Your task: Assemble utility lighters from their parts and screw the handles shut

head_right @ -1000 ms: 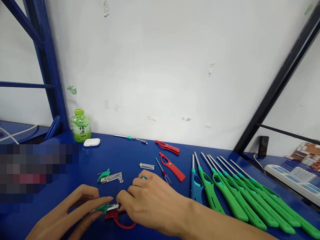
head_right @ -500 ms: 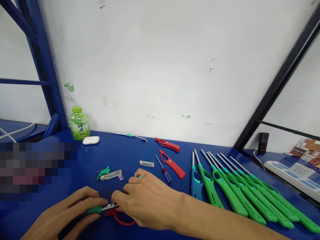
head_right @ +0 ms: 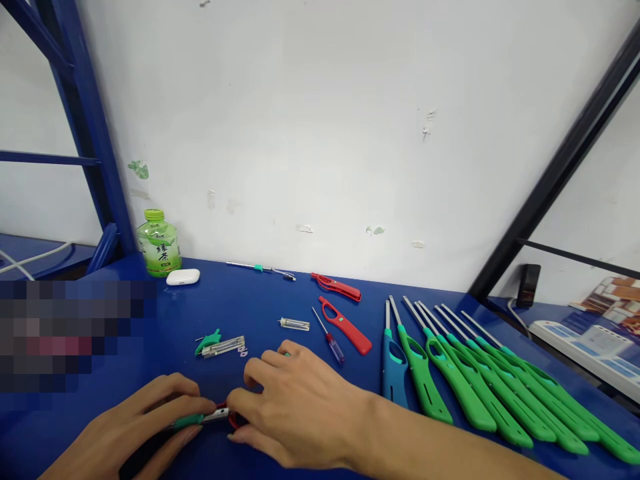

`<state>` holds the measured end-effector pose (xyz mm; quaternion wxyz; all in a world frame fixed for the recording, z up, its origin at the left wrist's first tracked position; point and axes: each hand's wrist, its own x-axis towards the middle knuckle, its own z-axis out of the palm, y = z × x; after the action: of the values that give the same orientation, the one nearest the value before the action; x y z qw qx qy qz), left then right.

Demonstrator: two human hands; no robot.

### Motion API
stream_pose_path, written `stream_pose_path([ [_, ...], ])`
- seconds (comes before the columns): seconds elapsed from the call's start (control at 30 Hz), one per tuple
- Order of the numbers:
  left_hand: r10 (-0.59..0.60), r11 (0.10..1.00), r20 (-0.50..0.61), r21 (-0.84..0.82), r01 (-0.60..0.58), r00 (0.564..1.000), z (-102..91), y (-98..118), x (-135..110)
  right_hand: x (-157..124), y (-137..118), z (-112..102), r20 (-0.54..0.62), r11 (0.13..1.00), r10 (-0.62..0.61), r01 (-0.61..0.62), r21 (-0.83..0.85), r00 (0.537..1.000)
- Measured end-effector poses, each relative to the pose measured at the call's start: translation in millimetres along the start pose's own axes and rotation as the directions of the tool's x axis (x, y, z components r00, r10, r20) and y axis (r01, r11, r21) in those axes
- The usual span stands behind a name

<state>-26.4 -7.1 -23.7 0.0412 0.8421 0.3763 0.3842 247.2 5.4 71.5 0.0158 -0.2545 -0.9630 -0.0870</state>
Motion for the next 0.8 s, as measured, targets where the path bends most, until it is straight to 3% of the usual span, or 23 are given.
stream_pose_path([
  [0.3,-0.029,0.999,0.009,0.036,0.029,1.0,6.5,-9.1,-6.8,-3.4,-0.8,0.7,0.08,0.995,0.065,-0.071,0.077,0.995],
  [0.43,-0.003,0.999,-0.037,0.039,0.004,0.999,7.0,-8.9,-6.2,-5.6,-1.0,-0.3,0.081,0.992,0.076,-0.084,0.098,0.994],
  [0.8,0.014,1.0,0.035,-0.022,-0.014,0.999,5.8,-1.3,-0.1,-10.1,-4.5,1.5,0.051,0.989,0.043,-0.05,0.139,0.998],
])
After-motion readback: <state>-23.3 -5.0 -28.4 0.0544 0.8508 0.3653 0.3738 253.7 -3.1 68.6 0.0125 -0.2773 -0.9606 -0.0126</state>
